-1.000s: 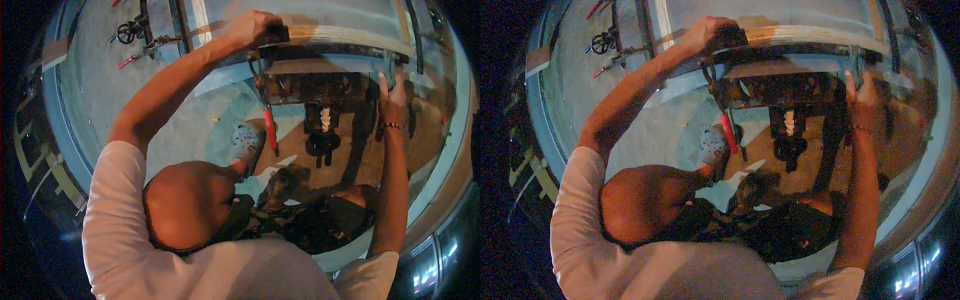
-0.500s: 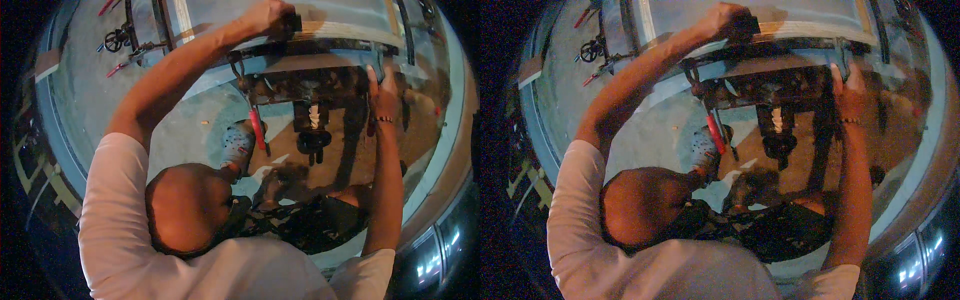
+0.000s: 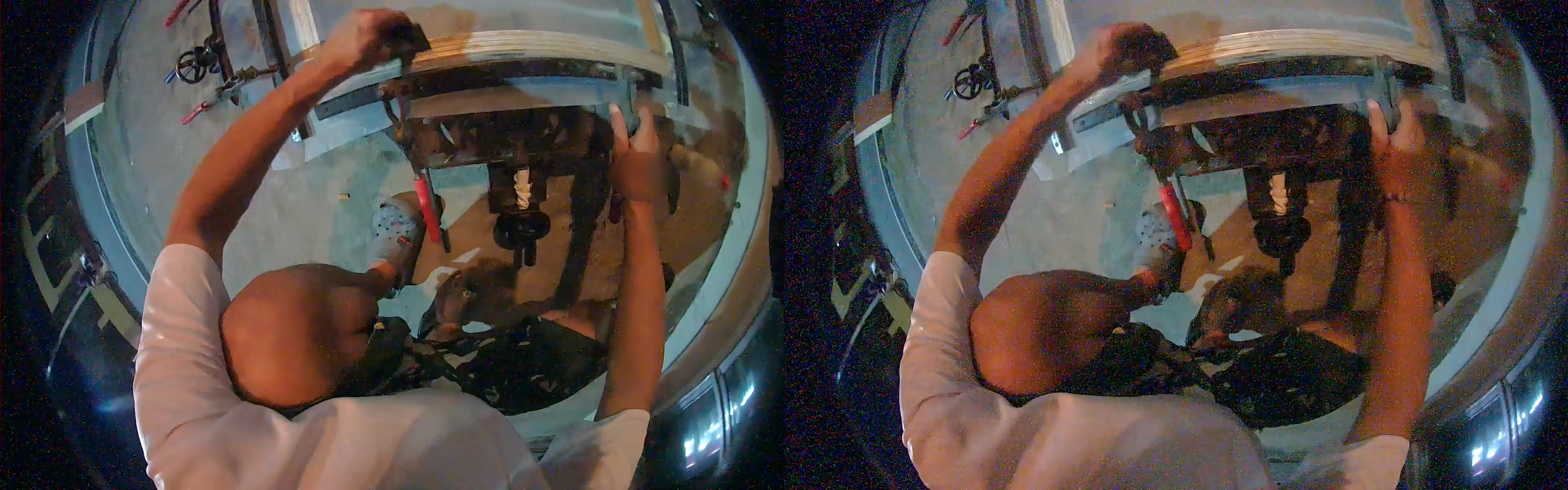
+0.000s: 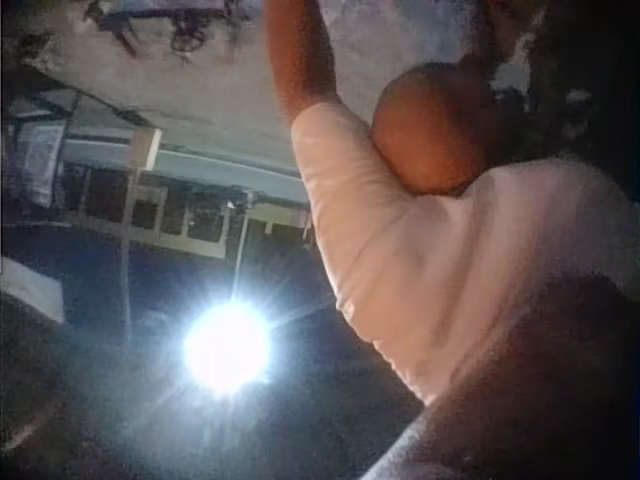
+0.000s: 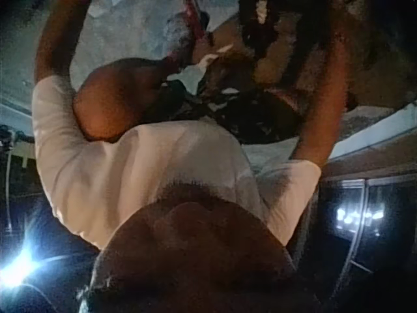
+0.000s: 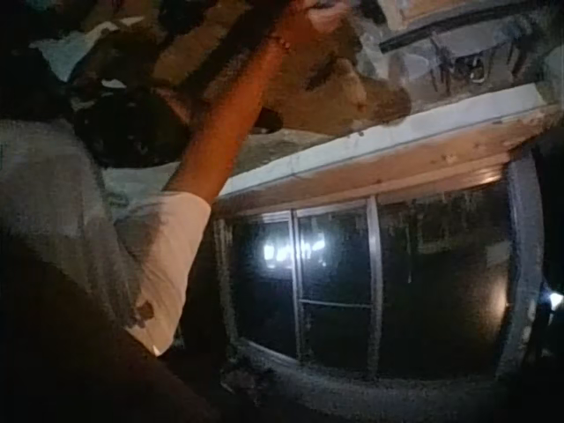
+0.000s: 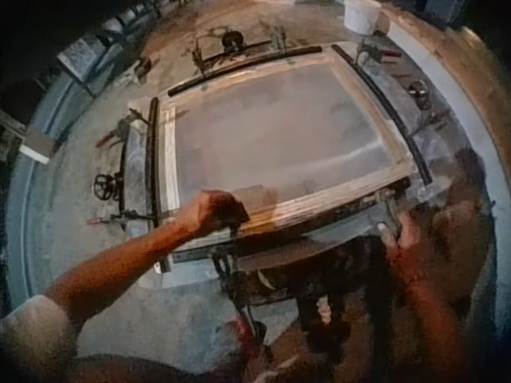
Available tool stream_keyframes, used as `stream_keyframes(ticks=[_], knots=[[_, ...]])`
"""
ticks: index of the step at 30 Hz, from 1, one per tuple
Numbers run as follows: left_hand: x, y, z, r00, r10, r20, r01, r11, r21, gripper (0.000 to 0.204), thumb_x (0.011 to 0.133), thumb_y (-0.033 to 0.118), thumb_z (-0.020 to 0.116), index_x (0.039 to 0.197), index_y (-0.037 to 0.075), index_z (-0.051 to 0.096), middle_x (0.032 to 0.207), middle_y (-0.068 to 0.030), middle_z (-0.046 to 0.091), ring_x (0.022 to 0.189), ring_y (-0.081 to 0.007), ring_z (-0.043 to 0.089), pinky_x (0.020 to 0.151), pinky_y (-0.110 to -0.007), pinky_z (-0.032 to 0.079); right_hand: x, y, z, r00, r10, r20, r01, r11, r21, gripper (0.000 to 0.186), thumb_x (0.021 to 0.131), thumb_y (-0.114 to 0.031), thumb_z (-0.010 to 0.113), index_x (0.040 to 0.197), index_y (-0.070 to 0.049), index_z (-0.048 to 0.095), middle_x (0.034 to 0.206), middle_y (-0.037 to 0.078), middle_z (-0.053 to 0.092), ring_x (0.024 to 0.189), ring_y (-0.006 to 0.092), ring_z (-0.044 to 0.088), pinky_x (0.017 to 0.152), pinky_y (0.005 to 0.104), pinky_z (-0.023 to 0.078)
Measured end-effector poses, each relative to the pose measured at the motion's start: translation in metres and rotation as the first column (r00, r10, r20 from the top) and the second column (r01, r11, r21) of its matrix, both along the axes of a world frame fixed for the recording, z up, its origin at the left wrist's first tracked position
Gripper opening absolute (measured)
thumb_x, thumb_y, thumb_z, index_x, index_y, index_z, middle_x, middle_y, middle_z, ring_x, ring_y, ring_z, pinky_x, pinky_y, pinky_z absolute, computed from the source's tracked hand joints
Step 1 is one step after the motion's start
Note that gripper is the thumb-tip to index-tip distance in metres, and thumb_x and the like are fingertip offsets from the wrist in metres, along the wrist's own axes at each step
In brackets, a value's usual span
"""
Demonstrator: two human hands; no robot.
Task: The person applies liquid adhesive from a bottle onto the edges of a screen printing frame and spreads it along the mesh borders using a small scraper.
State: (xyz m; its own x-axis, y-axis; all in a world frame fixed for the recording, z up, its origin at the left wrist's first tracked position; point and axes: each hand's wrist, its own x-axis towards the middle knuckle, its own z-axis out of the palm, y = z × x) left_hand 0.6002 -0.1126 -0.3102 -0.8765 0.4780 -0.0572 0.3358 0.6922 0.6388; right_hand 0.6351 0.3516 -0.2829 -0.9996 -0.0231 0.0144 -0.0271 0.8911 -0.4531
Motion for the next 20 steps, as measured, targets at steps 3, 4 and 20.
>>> stream_keyframes(ticks=[3,4,20], knots=[[0.022,-0.021,0.005,0.999,0.052,-0.011,-0.052,0.999,0.01,0.025,0.08,0.017,0.074,0.103,0.008,0.07,0.096,-0.0147,0.071,0.091,-0.0364,0.069,0.078,-0.044,0.055,0.003,-0.007,0.005,1.0,-0.029,-0.008,0.03,0.999,0.045,0.048,0.094,-0.042,0.066,0.116,0.001,0.063,0.105,0.024,0.069,0.095,0.042,0.067,0.086,0.0445,0.052],[0.03,-0.03,0.007,0.999,0.041,-0.014,-0.042,0.997,-0.058,0.025,0.08,0.018,0.074,0.103,0.008,0.07,0.097,-0.0135,0.072,0.09,-0.0361,0.069,0.078,-0.043,0.055,0.003,-0.011,0.006,0.999,-0.03,-0.03,0.032,0.997,0.068,0.048,0.094,-0.042,0.065,0.117,0.001,0.063,0.105,0.024,0.069,0.095,0.0418,0.067,0.086,0.0445,0.052],[0.069,-0.105,0.054,0.78,0.626,0.011,-0.622,0.777,-0.096,0.053,0.078,0.034,0.082,0.119,0.005,0.065,0.111,-0.0143,0.074,0.102,-0.0291,0.071,0.091,-0.035,0.055,-0.015,0.0,0.009,0.988,0.12,0.098,-0.141,0.958,0.248,0.054,0.096,-0.037,0.064,0.131,0.002,0.053,0.125,0.028,0.061,0.115,0.0428,0.059,0.101,0.0473,0.044]])
